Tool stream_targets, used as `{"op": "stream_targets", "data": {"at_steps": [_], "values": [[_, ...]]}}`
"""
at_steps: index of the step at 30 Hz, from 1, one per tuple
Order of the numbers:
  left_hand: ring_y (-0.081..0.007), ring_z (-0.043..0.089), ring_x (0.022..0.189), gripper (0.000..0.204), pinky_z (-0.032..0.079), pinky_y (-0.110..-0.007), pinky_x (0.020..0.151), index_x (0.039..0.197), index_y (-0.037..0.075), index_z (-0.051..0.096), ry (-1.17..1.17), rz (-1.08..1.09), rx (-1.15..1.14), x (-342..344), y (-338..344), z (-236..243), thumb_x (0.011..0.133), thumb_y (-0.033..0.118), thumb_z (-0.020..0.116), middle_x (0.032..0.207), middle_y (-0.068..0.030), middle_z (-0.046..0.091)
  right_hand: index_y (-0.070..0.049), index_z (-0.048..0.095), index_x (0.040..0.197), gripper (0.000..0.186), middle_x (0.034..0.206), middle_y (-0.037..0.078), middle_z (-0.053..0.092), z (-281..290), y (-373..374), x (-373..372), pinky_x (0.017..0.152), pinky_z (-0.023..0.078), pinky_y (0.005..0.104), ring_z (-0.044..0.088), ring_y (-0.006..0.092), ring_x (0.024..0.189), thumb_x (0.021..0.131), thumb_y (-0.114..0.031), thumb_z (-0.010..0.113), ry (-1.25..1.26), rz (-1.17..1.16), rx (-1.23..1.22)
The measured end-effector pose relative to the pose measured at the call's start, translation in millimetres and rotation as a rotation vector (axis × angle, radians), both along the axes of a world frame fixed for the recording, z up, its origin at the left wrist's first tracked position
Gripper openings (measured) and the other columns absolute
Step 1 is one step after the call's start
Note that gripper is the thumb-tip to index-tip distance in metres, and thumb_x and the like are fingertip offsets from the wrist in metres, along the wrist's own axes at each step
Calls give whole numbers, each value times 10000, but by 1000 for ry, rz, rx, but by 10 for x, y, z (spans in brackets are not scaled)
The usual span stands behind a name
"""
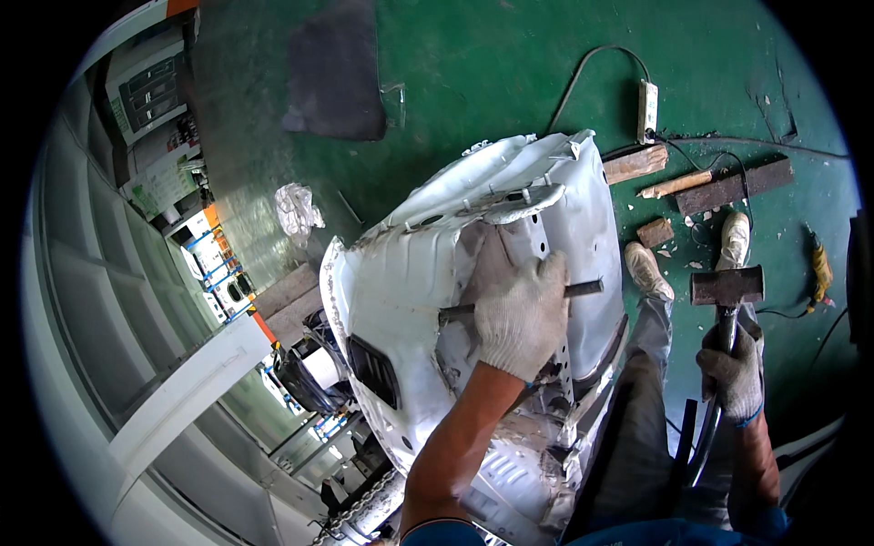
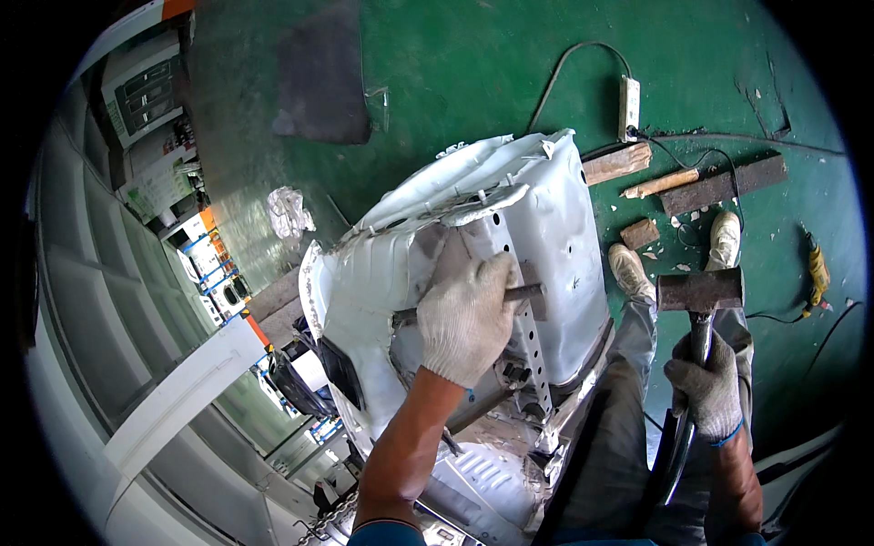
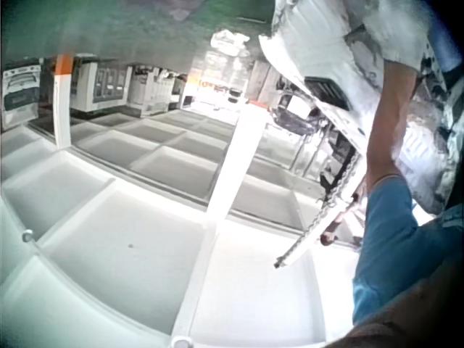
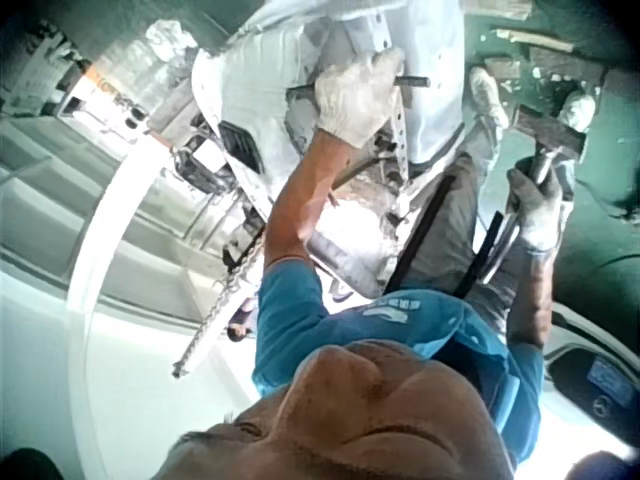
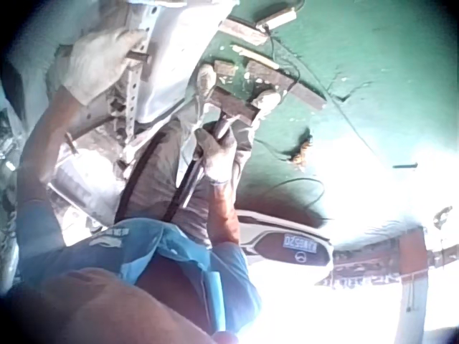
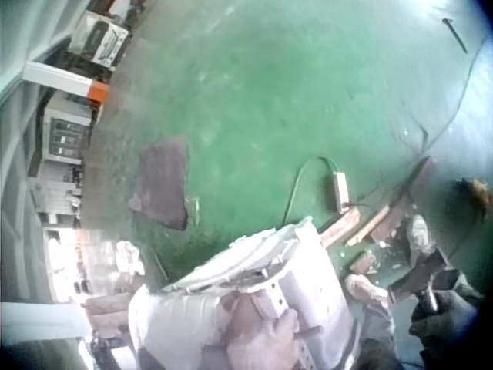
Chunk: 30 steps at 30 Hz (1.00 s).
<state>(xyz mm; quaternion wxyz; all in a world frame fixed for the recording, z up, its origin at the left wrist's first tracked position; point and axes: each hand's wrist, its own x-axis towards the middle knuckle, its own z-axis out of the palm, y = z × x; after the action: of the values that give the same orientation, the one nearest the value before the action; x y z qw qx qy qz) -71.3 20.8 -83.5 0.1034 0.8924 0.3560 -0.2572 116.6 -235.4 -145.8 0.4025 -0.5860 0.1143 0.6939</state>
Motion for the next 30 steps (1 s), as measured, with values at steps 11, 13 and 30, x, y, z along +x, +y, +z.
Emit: {"op": "stream_targets", "data": {"at_steps": [11, 13, 30], "values": [[-328, 735, 714, 90, 584, -468, 622, 922, 126, 621, -110, 135, 12, -72, 174, -11, 910, 210, 652, 776, -101, 709, -30, 563, 1095, 214, 640, -28, 491, 449, 636, 311, 386, 341, 225, 429, 57, 444, 929, -127, 656, -441, -482, 117], [-330, 734, 785, 151, 582, -464, 680, 974, 141, 640, -26, 195, -41, 18, 228, -4, 869, 222, 713, 859, -101, 717, -36, 587, 1026, 191, 665, -8, 535, 516, 825, -69, 425, 404, 253, 502, 81, 494, 901, -104, 714, -321, -222, 76], [-331, 719, 772, 99, 577, -474, 649, 976, 115, 633, -40, 152, -197, -154, 306, 107, 915, 192, 642, 801, -113, 694, -41, 646, 932, 203, 737, 14, 595, 668, 1167, -489, 574, 504, 327, 587, 117, 642, 784, -47, 786, -30, 243, 13]]}}
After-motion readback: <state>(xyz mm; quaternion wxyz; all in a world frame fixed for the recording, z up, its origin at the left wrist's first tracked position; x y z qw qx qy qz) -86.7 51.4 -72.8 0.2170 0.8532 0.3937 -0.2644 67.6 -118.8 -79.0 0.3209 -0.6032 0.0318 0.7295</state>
